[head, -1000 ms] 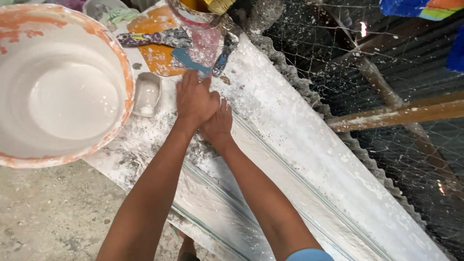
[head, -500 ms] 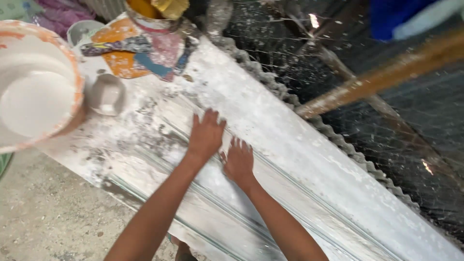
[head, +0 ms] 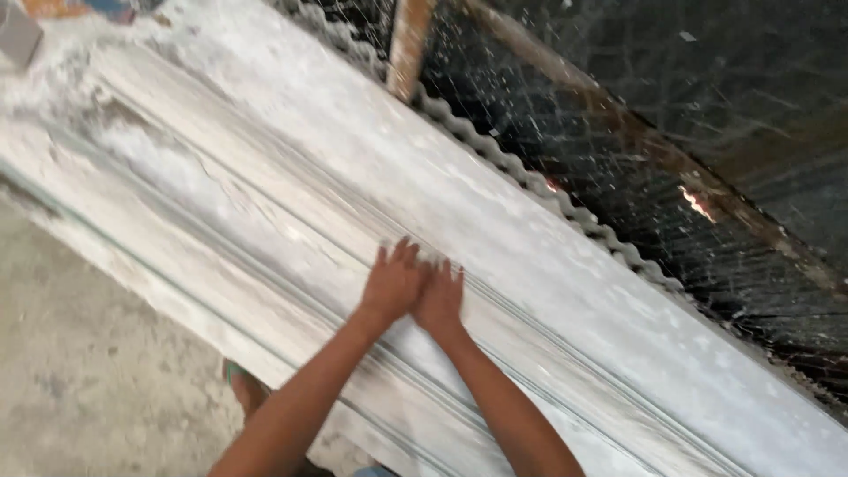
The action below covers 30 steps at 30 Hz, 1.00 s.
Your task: The person scoops a white paste from a bucket and spreads it onto a long, corrugated surface using a small trowel. They then use their hands to smooth and rub the paste into the grooves of the surface. The person repeatedly scoops more paste and continues smoothing the surface.
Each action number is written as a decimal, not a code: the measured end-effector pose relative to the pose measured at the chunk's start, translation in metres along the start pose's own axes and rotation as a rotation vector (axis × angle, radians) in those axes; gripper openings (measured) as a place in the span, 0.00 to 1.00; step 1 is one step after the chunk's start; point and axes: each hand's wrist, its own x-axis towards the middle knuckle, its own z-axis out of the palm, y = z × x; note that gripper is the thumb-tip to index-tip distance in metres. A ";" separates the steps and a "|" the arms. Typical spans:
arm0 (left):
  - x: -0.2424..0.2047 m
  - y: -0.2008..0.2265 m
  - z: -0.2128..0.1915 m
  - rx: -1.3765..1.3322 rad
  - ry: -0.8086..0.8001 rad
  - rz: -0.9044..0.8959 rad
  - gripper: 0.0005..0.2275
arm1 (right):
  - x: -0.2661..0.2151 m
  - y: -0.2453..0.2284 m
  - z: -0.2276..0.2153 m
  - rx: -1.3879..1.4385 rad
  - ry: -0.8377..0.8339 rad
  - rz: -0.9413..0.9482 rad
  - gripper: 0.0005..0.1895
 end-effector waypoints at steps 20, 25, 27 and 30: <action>-0.198 0.516 0.150 -0.801 0.574 -0.366 0.17 | -0.402 0.492 0.127 -0.181 0.123 0.191 0.37; -0.243 0.621 0.193 -0.789 0.614 -0.409 0.19 | -0.496 0.610 0.156 -0.245 0.077 0.268 0.37; -0.254 0.657 0.210 -0.755 0.641 -0.396 0.19 | -0.531 0.653 0.167 -0.267 0.066 0.279 0.37; -0.269 0.714 0.247 -0.648 0.746 -0.325 0.11 | -0.583 0.721 0.187 -0.275 0.045 0.307 0.37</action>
